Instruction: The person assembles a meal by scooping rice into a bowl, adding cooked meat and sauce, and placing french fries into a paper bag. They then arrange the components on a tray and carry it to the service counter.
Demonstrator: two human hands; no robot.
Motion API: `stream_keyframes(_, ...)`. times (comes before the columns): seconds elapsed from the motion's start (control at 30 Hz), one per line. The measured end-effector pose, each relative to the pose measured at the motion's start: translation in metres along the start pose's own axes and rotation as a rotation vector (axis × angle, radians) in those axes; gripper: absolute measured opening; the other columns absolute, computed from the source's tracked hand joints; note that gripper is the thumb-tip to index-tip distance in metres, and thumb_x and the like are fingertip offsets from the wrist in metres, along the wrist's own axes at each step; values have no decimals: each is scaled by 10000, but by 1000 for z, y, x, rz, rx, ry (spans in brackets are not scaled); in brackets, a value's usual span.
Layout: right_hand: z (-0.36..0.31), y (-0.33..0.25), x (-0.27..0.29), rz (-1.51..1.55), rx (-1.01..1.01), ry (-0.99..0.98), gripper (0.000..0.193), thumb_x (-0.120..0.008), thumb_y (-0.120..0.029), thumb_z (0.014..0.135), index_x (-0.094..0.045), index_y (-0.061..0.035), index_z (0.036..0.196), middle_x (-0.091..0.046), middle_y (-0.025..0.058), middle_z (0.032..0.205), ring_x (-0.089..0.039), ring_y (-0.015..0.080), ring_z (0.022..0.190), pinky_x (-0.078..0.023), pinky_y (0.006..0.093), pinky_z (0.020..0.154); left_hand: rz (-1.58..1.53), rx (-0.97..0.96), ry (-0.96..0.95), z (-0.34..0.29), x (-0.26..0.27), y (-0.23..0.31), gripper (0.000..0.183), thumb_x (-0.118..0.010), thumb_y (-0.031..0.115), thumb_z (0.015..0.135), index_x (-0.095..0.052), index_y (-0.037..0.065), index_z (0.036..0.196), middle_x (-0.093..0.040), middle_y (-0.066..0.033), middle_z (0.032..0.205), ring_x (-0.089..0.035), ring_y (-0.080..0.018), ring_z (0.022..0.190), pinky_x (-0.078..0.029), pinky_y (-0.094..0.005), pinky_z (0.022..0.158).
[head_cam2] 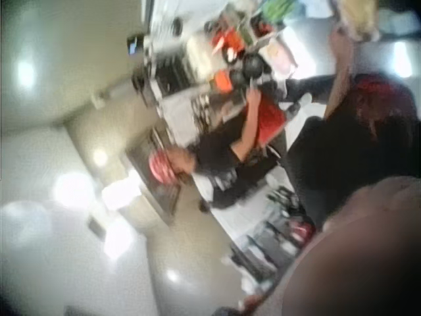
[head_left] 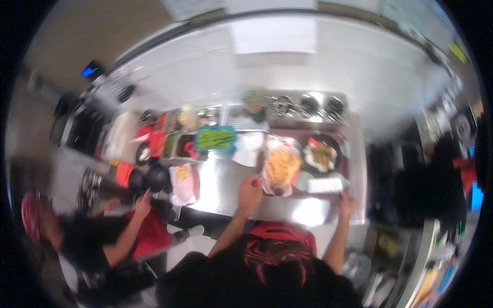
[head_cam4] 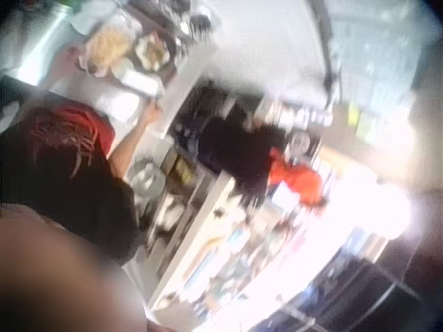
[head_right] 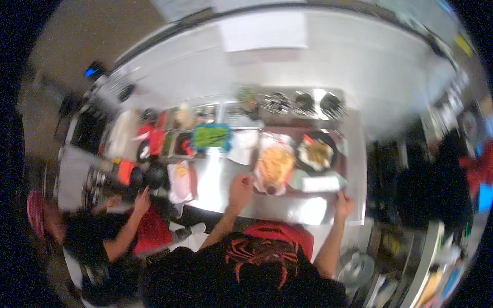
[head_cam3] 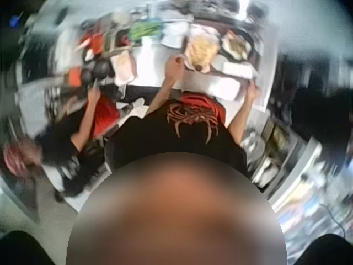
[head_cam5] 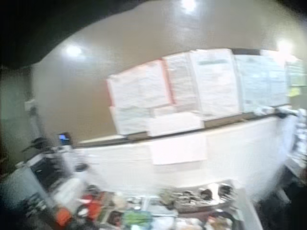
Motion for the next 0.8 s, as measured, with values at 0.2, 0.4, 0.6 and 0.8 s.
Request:
stream_keyframes(0.2,18,8,-14,-205,158,-78,450,-853,-315,805,-633,77,820,-666,152,723,-637,258,630,-517,424,592,-74,168,131,-29,19,-15,303,-680,306,946,-674,8,997,-703,-175,907,-691,-339,856,-542,-433,790)
stream_keyframes(0.4,-14,-52,2,-360,308,-63,465,-857,-334,795,-642,79,804,-676,168,750,-651,297,692,-530,445,691,-23,339,210,-93,15,-41,306,-678,317,937,-690,26,1030,-721,-169,920,-707,-328,860,-552,-438,791)
stream_keyframes(0.6,-28,-66,-1,-385,278,-97,412,-805,-335,834,-707,65,808,-710,187,782,-675,313,732,-521,480,693,27,303,285,-171,-1,-55,272,-677,279,962,-720,14,1000,-739,-181,906,-721,-331,841,-557,-427,782)
stream_keyframes(0.8,-28,-44,-6,21,-68,-173,365,-780,-259,875,-602,56,824,-650,142,724,-628,204,541,-522,352,488,-202,528,191,-215,-22,-87,290,-707,271,970,-681,-17,950,-672,-71,772,-626,-138,634,-516,-316,577)
Point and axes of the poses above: each hand's wrist, its own z-axis towards the middle knuckle, its own x-axis out of the back of the hand, y = z × x, the point moved 8 cm from there along z, towards the middle knuckle
